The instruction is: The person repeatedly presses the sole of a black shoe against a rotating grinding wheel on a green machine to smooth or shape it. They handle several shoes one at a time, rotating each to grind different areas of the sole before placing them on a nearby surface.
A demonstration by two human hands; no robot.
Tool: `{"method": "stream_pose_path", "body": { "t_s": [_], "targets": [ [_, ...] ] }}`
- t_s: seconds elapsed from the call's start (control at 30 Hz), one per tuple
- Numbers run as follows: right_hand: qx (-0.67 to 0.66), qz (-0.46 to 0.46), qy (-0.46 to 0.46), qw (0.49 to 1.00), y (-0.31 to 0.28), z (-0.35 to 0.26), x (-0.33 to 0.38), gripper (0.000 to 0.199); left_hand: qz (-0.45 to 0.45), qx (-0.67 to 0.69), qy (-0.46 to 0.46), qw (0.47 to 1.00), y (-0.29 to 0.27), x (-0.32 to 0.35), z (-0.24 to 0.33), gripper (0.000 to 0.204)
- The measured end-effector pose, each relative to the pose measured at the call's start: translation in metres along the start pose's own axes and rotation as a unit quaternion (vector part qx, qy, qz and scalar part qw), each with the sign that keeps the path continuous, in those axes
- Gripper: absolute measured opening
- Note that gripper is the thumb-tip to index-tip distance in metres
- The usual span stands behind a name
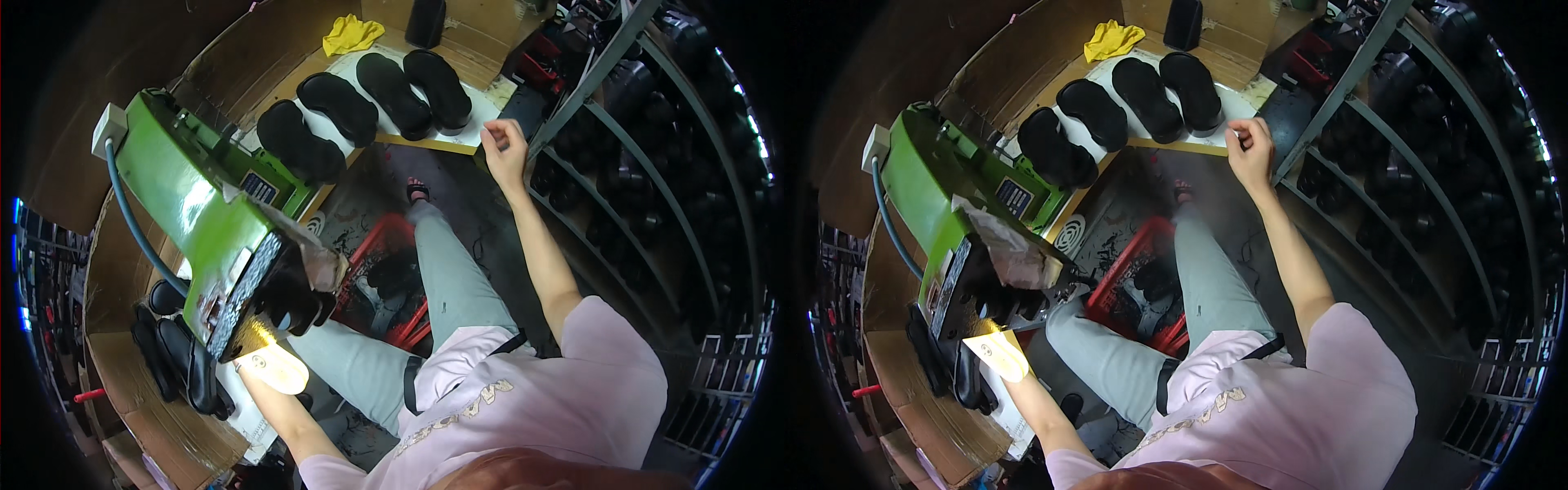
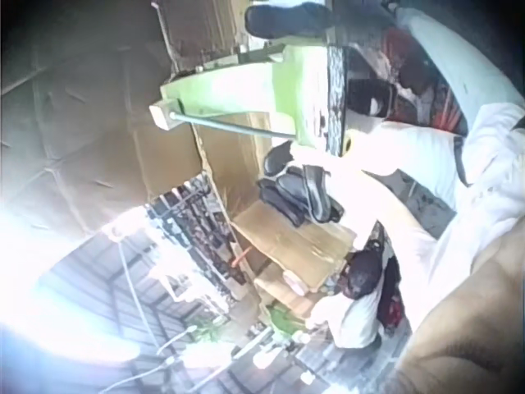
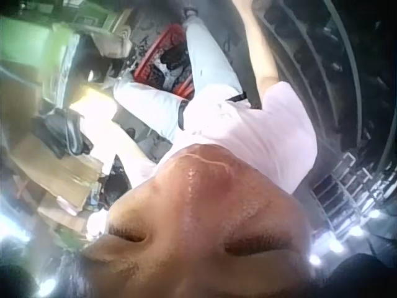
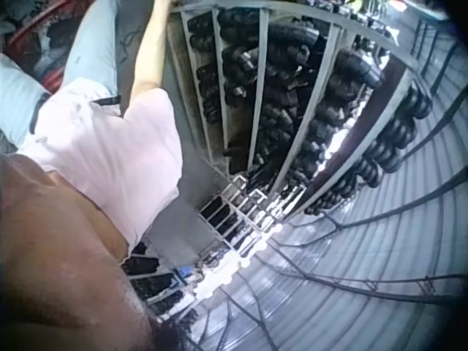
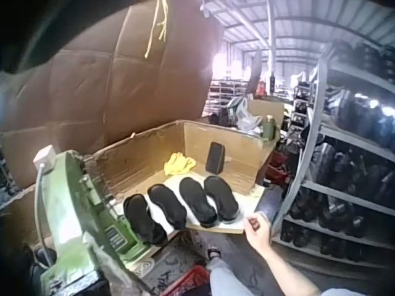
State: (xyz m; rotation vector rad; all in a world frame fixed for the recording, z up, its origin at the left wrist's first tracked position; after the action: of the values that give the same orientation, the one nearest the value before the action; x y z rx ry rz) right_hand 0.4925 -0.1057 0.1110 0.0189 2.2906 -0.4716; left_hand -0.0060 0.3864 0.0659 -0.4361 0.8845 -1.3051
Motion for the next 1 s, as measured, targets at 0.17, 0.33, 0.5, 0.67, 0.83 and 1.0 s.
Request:
{"method": "stream_pose_path", "body": {
  "t_s": [0.17,0.33,0.5,0.67,0.83,1.0],
  "targets": [
    [-0.008,-0.115,-0.019,0.993,0.086,0.018,-0.065,0.015,0.061,0.199,-0.04,0.977,-0.045,0.017,-0.01,0.027],
    [0.298,-0.265,-0.056,0.915,0.19,0.079,-0.113,0.033,0.203,0.283,0.021,0.937,-0.16,0.132,0.009,0.029],
    [0.338,-0.281,-0.142,0.887,0.229,0.076,-0.12,0.013,0.041,0.553,0.033,0.832,-0.196,0.235,0.007,0.034],
    [0.257,-0.211,-0.195,0.923,0.196,0.02,-0.101,0.023,-0.06,0.722,-0.223,0.652,-0.138,0.283,-0.007,0.033],
    [-0.197,-0.307,0.019,0.931,0.117,-0.059,-0.015,0.013,-0.184,0.784,-0.261,0.532,-0.05,0.295,0.017,0.026],
    [-0.383,-0.603,0.229,0.661,0.068,-0.103,0.199,0.055,-0.248,0.79,-0.322,0.459,-0.002,0.296,0.077,0.018]
  ]
}}
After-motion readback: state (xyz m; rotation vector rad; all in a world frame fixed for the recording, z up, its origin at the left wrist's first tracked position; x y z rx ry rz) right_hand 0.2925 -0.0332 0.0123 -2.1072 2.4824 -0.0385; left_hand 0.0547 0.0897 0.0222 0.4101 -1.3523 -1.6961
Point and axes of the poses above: each hand's wrist, its own x-axis away from the middle knuckle, its own y-axis out of the palm, z = x × y, the point moved 9 cm from there along -x, towards the middle knuckle, and after that the axes turned 1 degree about -y, right-handed, at the moved point
